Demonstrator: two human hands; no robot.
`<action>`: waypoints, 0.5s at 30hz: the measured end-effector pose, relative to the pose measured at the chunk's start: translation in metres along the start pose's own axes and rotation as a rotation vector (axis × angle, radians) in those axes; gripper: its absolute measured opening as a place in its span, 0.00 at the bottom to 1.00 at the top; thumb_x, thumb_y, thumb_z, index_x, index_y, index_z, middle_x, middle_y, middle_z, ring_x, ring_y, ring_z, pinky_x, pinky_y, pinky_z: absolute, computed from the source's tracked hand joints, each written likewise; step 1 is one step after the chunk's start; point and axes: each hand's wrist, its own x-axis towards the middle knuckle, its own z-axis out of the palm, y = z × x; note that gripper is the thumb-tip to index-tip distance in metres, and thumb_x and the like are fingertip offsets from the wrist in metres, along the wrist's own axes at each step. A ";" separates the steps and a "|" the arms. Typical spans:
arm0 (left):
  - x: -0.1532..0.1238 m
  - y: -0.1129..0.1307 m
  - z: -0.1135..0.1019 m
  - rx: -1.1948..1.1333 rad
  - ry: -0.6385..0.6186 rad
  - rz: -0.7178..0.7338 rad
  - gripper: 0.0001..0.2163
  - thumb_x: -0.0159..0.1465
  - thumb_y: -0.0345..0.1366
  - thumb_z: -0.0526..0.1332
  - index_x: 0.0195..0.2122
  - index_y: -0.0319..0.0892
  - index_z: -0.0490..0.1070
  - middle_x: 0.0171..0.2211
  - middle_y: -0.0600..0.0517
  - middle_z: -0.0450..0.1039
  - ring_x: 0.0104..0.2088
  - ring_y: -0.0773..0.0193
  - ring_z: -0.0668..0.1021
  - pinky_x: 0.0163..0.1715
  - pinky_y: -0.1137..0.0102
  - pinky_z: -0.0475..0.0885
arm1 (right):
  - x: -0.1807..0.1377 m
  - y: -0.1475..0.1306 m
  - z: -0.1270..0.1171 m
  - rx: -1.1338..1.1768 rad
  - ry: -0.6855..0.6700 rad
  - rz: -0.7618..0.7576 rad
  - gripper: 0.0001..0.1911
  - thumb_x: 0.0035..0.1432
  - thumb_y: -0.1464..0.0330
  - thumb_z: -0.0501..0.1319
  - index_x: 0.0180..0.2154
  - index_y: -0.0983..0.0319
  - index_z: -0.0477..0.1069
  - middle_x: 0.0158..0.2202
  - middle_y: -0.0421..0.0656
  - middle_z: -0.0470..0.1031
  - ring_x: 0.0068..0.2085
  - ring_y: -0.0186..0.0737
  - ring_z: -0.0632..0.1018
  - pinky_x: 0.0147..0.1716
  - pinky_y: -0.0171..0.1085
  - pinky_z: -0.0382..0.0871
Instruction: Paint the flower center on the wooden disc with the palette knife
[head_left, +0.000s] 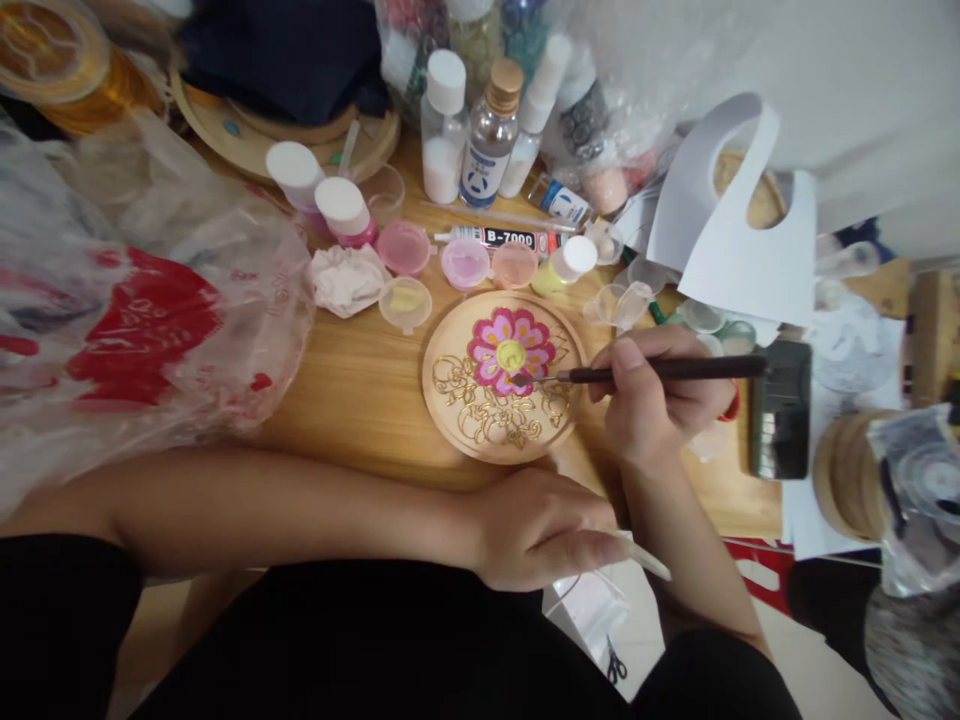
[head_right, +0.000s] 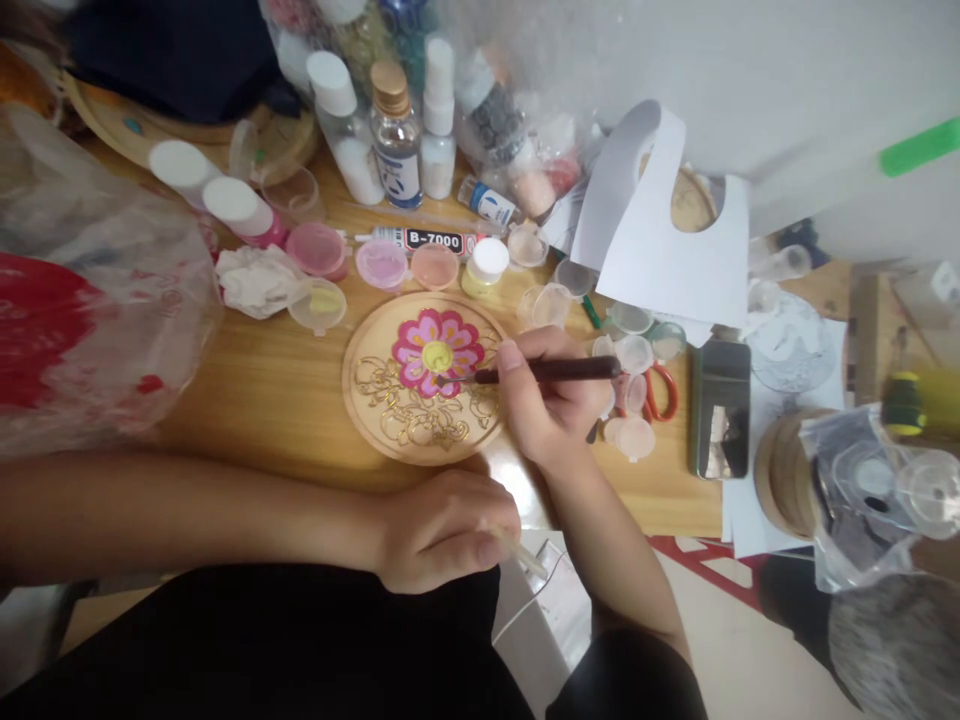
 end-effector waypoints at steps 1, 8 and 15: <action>0.000 0.000 0.000 -0.003 -0.001 -0.002 0.27 0.72 0.59 0.39 0.26 0.43 0.59 0.25 0.52 0.67 0.26 0.65 0.71 0.30 0.68 0.65 | 0.000 0.000 0.000 0.001 0.003 -0.003 0.15 0.62 0.60 0.65 0.25 0.58 0.73 0.21 0.37 0.75 0.20 0.31 0.73 0.18 0.34 0.64; 0.000 0.002 -0.002 -0.008 0.003 0.022 0.25 0.73 0.55 0.41 0.26 0.43 0.59 0.24 0.52 0.66 0.26 0.66 0.71 0.30 0.68 0.65 | -0.001 0.000 0.001 0.004 0.030 -0.019 0.14 0.62 0.60 0.65 0.25 0.58 0.73 0.21 0.36 0.74 0.19 0.30 0.72 0.18 0.33 0.63; 0.000 -0.001 0.000 -0.003 0.020 0.043 0.26 0.73 0.55 0.41 0.26 0.43 0.61 0.24 0.52 0.67 0.26 0.66 0.71 0.29 0.68 0.65 | -0.001 0.003 0.001 0.007 0.018 -0.033 0.15 0.62 0.61 0.64 0.25 0.58 0.73 0.21 0.36 0.73 0.19 0.29 0.70 0.17 0.33 0.60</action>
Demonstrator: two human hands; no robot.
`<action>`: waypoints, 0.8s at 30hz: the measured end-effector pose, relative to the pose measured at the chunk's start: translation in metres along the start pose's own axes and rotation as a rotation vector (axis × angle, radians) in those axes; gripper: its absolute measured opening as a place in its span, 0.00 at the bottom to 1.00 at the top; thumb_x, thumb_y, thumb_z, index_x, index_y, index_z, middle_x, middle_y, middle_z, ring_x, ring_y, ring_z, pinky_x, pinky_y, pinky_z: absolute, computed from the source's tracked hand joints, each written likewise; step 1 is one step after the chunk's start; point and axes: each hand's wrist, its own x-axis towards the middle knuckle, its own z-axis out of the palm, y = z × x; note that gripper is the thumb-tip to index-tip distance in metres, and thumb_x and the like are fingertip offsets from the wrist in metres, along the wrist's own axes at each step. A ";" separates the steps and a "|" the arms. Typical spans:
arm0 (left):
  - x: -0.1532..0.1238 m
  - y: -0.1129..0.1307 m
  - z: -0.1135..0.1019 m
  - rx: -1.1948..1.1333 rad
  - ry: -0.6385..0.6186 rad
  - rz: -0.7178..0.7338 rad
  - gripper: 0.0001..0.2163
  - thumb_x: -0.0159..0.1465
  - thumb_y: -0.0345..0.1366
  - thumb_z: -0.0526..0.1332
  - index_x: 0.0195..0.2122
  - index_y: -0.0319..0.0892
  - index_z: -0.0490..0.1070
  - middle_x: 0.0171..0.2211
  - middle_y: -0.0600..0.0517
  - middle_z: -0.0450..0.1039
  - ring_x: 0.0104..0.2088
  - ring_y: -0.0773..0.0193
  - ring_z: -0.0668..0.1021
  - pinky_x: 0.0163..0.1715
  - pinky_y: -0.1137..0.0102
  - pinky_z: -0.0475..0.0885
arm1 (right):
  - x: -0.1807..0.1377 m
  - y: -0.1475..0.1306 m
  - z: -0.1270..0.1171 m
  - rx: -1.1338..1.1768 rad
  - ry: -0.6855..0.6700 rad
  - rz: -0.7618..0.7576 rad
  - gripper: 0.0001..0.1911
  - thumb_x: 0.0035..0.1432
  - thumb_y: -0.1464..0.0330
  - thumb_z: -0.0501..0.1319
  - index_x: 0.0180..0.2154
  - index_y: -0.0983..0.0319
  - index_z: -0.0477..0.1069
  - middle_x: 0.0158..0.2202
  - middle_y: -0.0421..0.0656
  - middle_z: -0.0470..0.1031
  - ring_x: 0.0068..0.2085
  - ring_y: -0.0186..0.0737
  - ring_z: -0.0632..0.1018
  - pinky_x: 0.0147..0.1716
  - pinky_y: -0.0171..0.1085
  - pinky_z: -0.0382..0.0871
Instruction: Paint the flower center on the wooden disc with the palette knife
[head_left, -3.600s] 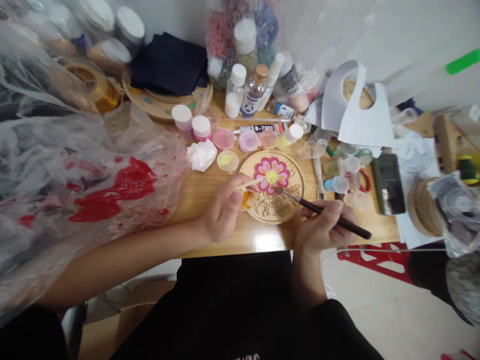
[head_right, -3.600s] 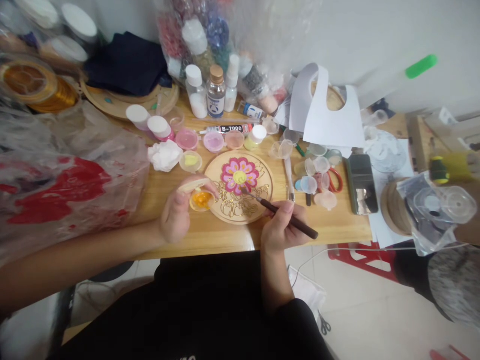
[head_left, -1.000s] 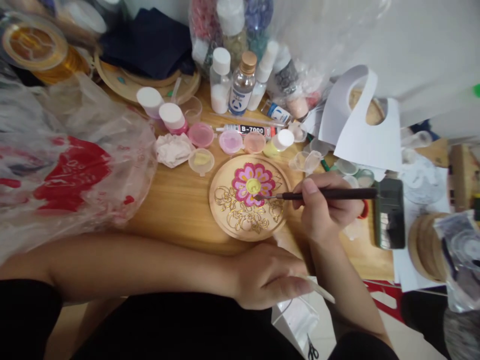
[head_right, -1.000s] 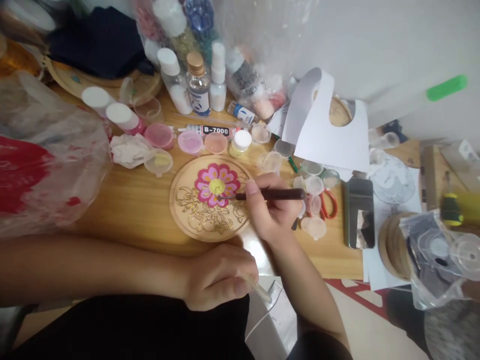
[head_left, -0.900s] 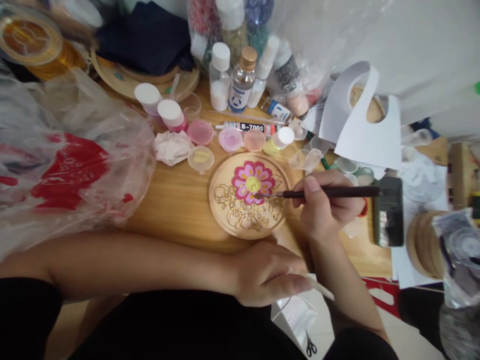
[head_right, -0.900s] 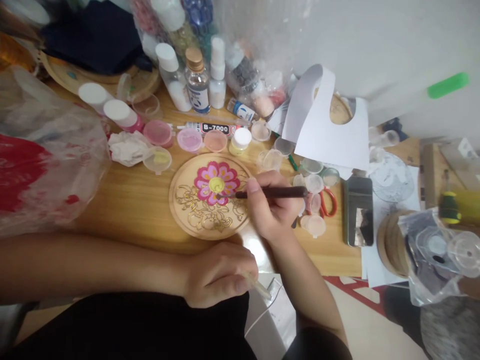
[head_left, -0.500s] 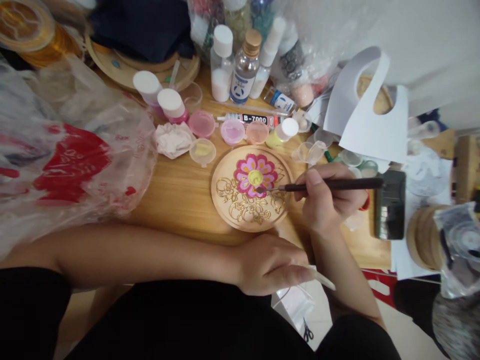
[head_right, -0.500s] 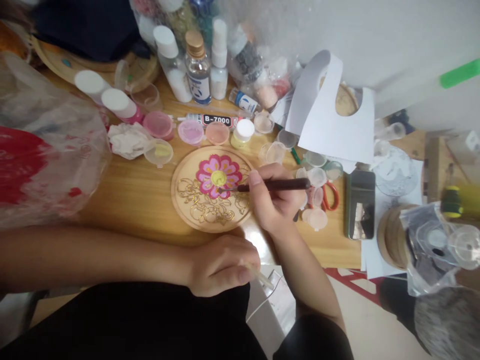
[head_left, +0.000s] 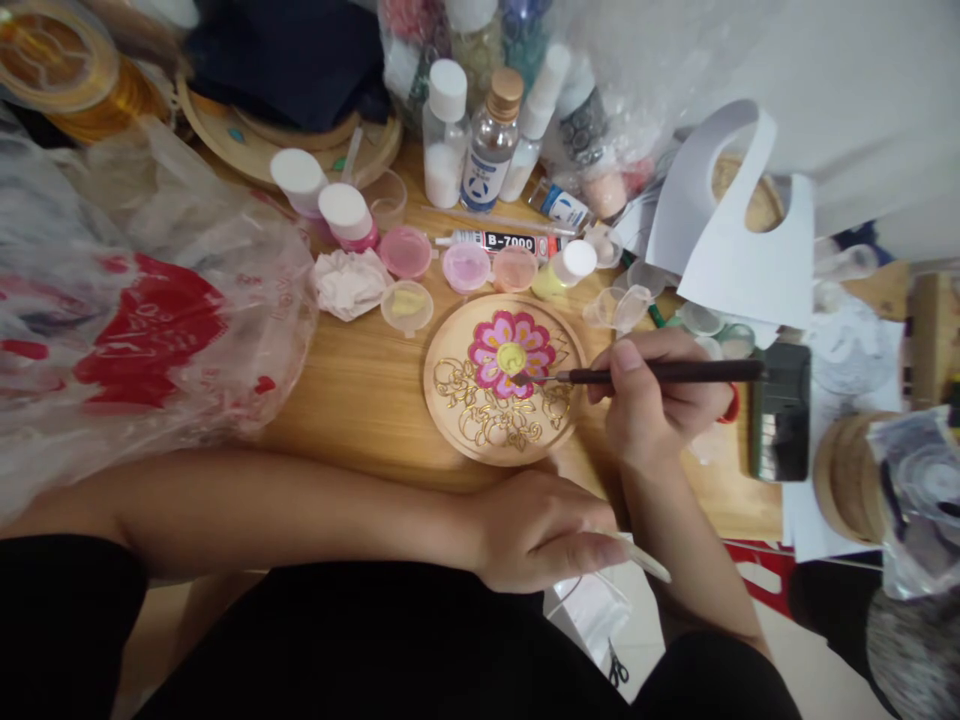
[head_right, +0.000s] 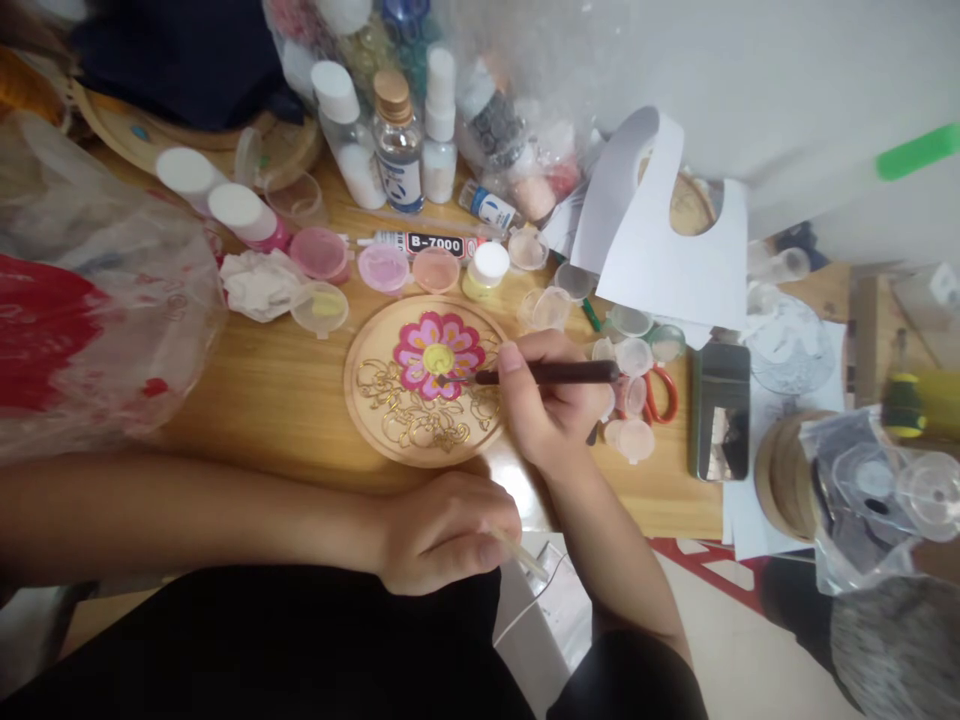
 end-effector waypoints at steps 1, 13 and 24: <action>0.000 0.000 0.000 0.003 -0.001 -0.003 0.26 0.73 0.55 0.42 0.26 0.43 0.61 0.24 0.52 0.67 0.26 0.66 0.71 0.29 0.68 0.65 | 0.000 0.001 0.000 -0.008 0.004 0.002 0.15 0.63 0.60 0.64 0.25 0.58 0.73 0.20 0.36 0.73 0.18 0.29 0.69 0.17 0.33 0.60; 0.000 0.003 -0.002 -0.015 -0.001 0.007 0.23 0.73 0.52 0.44 0.26 0.43 0.59 0.24 0.52 0.66 0.26 0.66 0.71 0.29 0.68 0.64 | 0.000 -0.004 -0.001 -0.007 -0.018 0.013 0.13 0.63 0.63 0.64 0.26 0.58 0.73 0.20 0.35 0.73 0.19 0.30 0.72 0.18 0.33 0.62; 0.001 -0.001 0.001 -0.011 -0.008 -0.019 0.28 0.72 0.59 0.40 0.25 0.43 0.59 0.23 0.52 0.66 0.25 0.67 0.70 0.28 0.68 0.64 | 0.001 -0.005 0.001 -0.012 -0.005 -0.015 0.13 0.62 0.63 0.65 0.25 0.58 0.73 0.19 0.35 0.72 0.18 0.31 0.70 0.17 0.34 0.62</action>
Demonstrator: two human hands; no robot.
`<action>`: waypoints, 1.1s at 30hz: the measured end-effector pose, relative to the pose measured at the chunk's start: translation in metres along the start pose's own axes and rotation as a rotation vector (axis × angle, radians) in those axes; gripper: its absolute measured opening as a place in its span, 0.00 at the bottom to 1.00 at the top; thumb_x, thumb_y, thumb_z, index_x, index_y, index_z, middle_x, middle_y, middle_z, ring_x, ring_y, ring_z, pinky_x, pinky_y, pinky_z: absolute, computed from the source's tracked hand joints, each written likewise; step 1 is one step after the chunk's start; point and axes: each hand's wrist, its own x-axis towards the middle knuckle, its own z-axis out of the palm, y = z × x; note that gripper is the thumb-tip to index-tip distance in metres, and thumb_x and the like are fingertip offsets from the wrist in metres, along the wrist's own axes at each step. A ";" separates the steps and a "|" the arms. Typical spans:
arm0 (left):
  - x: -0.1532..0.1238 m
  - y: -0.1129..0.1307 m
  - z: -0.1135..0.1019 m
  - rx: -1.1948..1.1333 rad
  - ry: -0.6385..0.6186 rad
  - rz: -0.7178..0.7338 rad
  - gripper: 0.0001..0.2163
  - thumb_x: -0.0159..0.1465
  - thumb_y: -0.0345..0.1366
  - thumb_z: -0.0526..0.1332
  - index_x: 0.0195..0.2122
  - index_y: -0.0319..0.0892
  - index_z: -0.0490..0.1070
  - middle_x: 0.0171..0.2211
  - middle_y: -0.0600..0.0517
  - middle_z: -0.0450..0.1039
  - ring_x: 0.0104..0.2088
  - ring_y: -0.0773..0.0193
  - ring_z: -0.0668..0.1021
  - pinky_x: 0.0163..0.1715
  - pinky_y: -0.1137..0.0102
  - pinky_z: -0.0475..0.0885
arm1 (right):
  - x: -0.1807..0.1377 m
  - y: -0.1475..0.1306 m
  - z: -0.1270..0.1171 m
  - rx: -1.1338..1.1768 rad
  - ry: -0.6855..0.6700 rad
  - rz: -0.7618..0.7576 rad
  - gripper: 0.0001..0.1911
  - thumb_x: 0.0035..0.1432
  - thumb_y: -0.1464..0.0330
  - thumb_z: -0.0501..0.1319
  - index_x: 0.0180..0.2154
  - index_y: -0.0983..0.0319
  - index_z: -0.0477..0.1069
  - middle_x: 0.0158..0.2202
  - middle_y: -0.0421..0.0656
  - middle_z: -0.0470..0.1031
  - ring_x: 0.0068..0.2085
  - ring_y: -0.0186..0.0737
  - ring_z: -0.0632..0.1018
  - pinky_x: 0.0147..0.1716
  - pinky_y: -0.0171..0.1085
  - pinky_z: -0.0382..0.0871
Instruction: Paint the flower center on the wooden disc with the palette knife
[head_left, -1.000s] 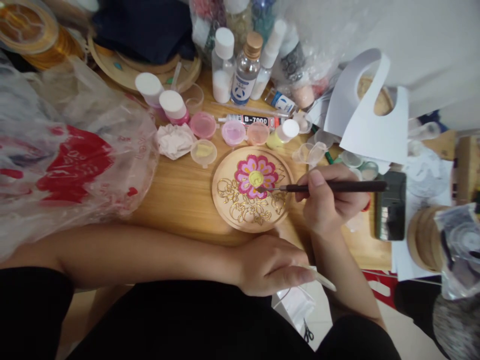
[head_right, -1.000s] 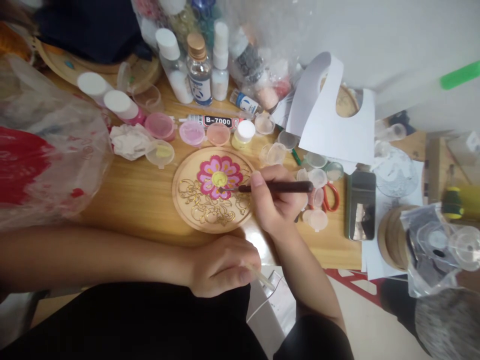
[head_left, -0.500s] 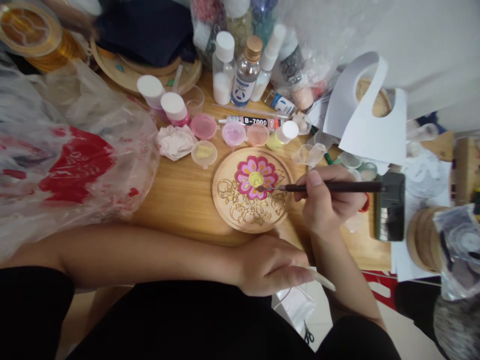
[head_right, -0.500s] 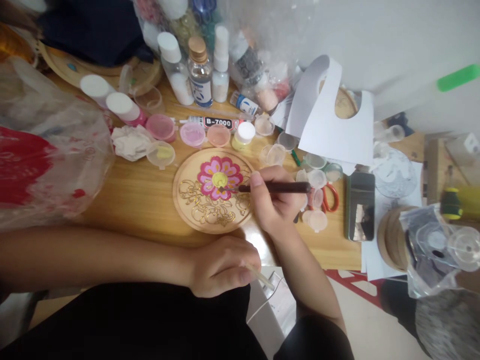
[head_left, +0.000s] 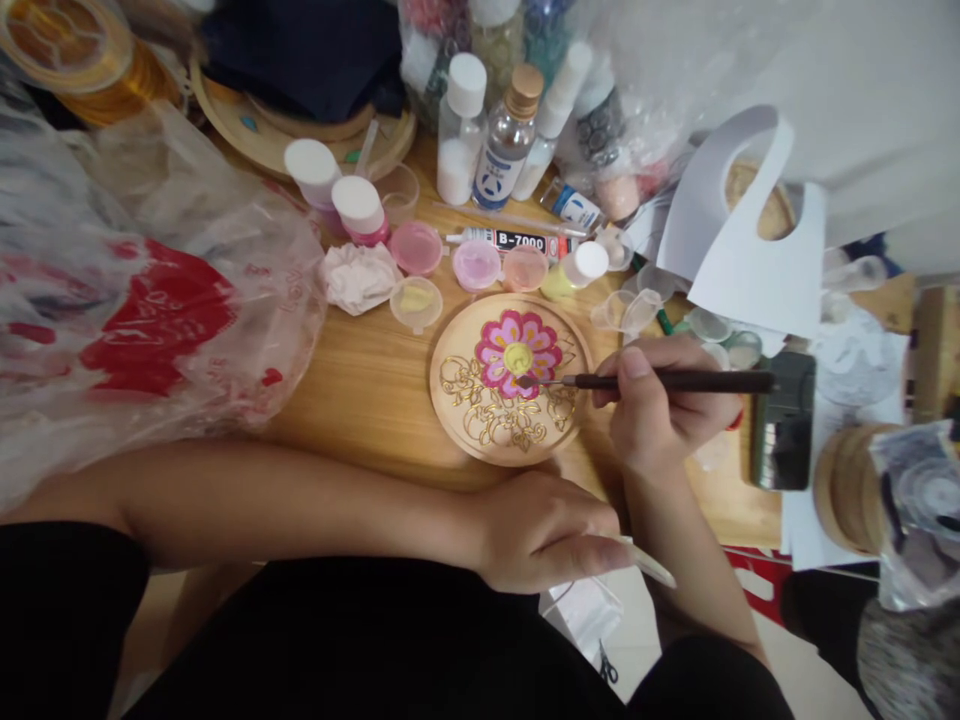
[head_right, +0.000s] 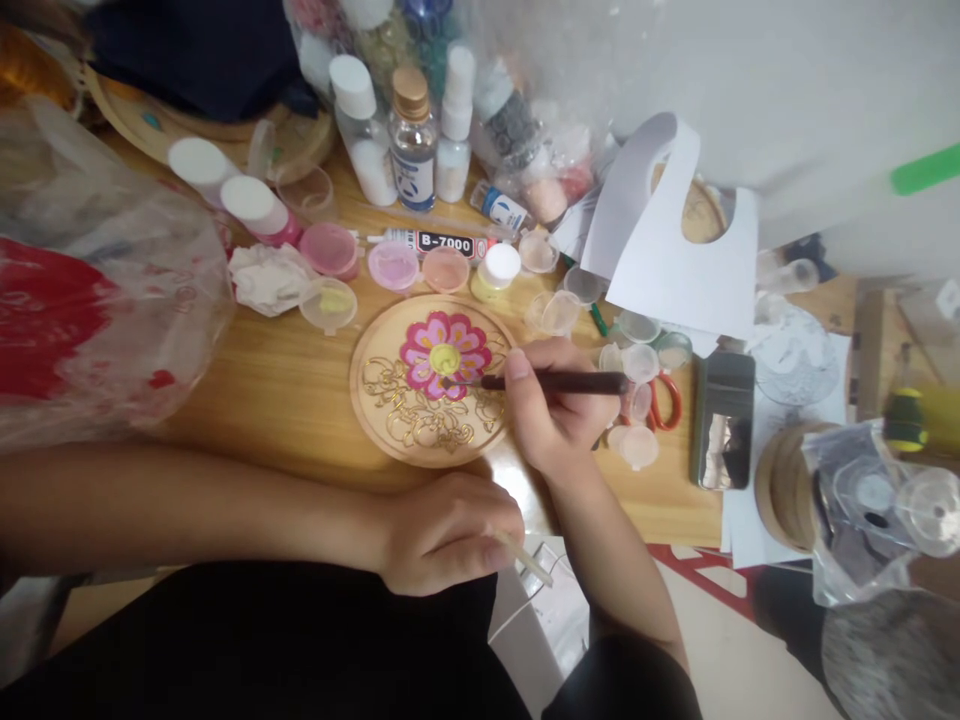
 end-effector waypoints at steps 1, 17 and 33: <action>0.000 0.000 0.000 -0.001 0.005 0.003 0.28 0.72 0.59 0.40 0.25 0.43 0.58 0.23 0.52 0.66 0.25 0.67 0.70 0.28 0.68 0.64 | 0.000 0.000 0.000 0.003 0.004 -0.008 0.13 0.62 0.63 0.65 0.25 0.58 0.73 0.19 0.35 0.72 0.18 0.31 0.71 0.17 0.34 0.62; 0.000 0.003 -0.002 0.002 0.004 0.019 0.24 0.73 0.53 0.44 0.25 0.43 0.58 0.23 0.53 0.65 0.25 0.67 0.70 0.28 0.69 0.63 | 0.000 0.003 -0.001 0.022 -0.008 -0.031 0.13 0.62 0.64 0.64 0.26 0.59 0.73 0.20 0.36 0.71 0.19 0.30 0.70 0.17 0.33 0.61; 0.000 0.003 -0.003 0.001 -0.024 -0.007 0.25 0.72 0.56 0.43 0.25 0.43 0.57 0.24 0.53 0.66 0.25 0.67 0.70 0.30 0.69 0.64 | 0.002 0.001 0.001 0.042 0.040 -0.058 0.12 0.61 0.65 0.65 0.25 0.60 0.73 0.18 0.35 0.71 0.16 0.30 0.69 0.15 0.33 0.62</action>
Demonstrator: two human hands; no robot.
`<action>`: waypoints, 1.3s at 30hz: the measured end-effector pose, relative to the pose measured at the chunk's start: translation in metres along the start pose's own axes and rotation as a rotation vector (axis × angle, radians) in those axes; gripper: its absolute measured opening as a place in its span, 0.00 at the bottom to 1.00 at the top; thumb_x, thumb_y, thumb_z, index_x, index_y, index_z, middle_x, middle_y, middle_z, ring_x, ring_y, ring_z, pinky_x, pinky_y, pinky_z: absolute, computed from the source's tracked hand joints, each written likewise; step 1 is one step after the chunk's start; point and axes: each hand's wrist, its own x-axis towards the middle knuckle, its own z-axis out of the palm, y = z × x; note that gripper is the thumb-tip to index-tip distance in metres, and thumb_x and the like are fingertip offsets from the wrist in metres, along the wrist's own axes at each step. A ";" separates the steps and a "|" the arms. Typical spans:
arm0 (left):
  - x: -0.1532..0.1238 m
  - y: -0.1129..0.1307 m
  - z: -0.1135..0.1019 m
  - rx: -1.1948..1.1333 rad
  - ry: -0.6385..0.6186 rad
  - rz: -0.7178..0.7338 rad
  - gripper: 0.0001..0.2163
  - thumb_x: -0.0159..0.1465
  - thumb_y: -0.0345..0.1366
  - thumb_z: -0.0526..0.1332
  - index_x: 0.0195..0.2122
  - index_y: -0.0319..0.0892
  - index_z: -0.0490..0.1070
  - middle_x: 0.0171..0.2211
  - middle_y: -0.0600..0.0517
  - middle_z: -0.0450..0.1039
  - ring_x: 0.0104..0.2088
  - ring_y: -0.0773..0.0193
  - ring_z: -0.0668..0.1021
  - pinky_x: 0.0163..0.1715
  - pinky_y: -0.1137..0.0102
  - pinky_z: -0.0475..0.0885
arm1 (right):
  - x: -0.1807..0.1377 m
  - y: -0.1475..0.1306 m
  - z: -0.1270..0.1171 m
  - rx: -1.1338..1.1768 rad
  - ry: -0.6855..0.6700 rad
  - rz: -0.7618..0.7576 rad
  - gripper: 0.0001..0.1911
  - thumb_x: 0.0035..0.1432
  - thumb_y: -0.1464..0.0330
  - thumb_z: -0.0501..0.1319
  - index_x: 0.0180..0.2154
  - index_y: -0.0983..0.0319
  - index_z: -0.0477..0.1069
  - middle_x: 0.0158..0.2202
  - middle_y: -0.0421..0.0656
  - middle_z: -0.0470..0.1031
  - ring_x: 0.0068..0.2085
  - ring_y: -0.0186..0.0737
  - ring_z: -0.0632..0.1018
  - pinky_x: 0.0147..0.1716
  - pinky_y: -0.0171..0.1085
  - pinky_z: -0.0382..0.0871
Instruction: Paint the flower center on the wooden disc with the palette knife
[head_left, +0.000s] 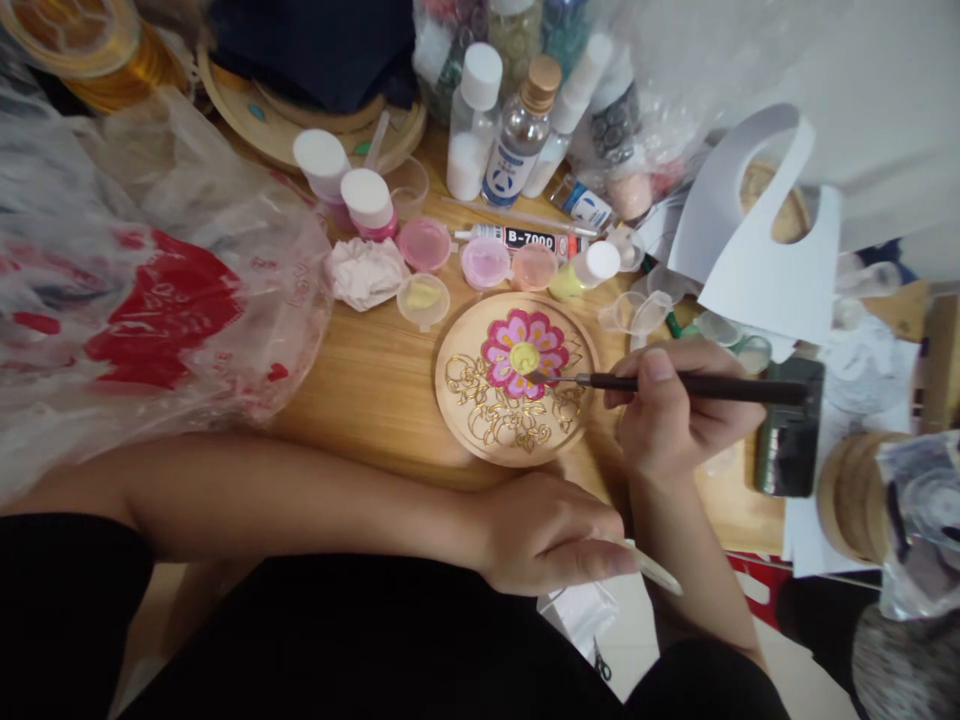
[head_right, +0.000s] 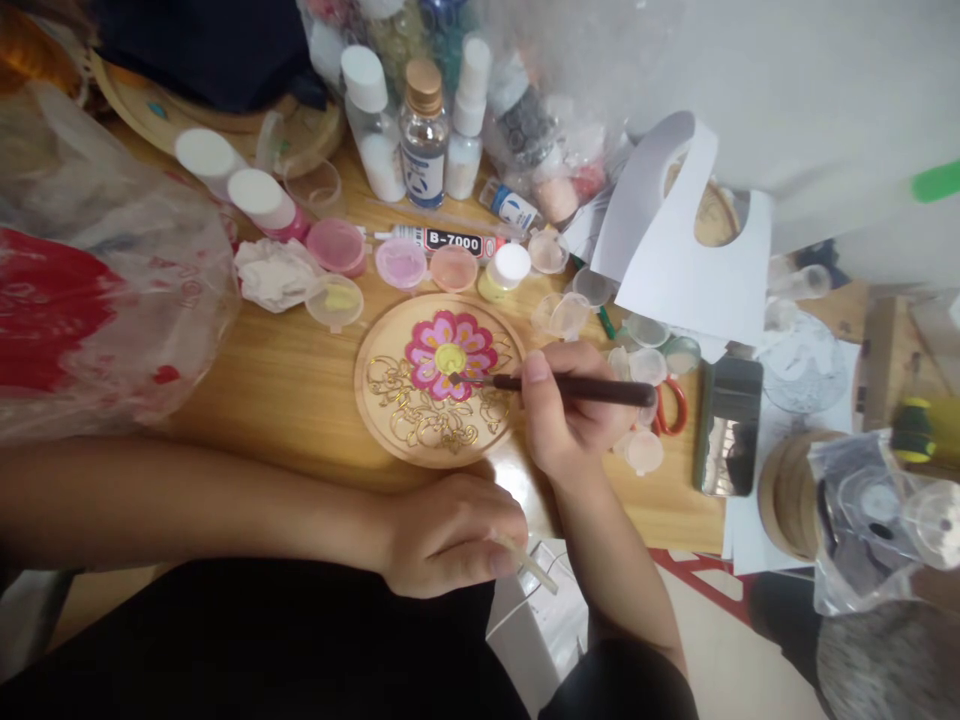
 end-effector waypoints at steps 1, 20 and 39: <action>0.000 0.000 0.000 0.003 -0.003 -0.003 0.25 0.72 0.55 0.43 0.25 0.43 0.56 0.23 0.53 0.66 0.25 0.67 0.70 0.30 0.69 0.64 | 0.000 0.000 0.000 0.002 0.004 0.004 0.12 0.61 0.65 0.65 0.25 0.60 0.73 0.18 0.35 0.71 0.16 0.30 0.69 0.15 0.33 0.62; -0.001 0.003 -0.002 0.013 0.002 0.003 0.23 0.73 0.53 0.45 0.25 0.43 0.57 0.24 0.53 0.66 0.26 0.67 0.70 0.31 0.69 0.64 | 0.002 -0.002 0.000 -0.012 -0.042 -0.013 0.12 0.62 0.67 0.64 0.26 0.60 0.72 0.17 0.34 0.70 0.16 0.29 0.70 0.15 0.31 0.62; 0.000 -0.001 -0.001 0.034 -0.018 -0.002 0.26 0.72 0.57 0.42 0.26 0.43 0.60 0.24 0.53 0.67 0.26 0.67 0.71 0.31 0.69 0.66 | 0.000 0.000 -0.001 -0.032 -0.050 -0.002 0.11 0.61 0.66 0.64 0.26 0.60 0.74 0.19 0.35 0.73 0.17 0.29 0.71 0.15 0.32 0.62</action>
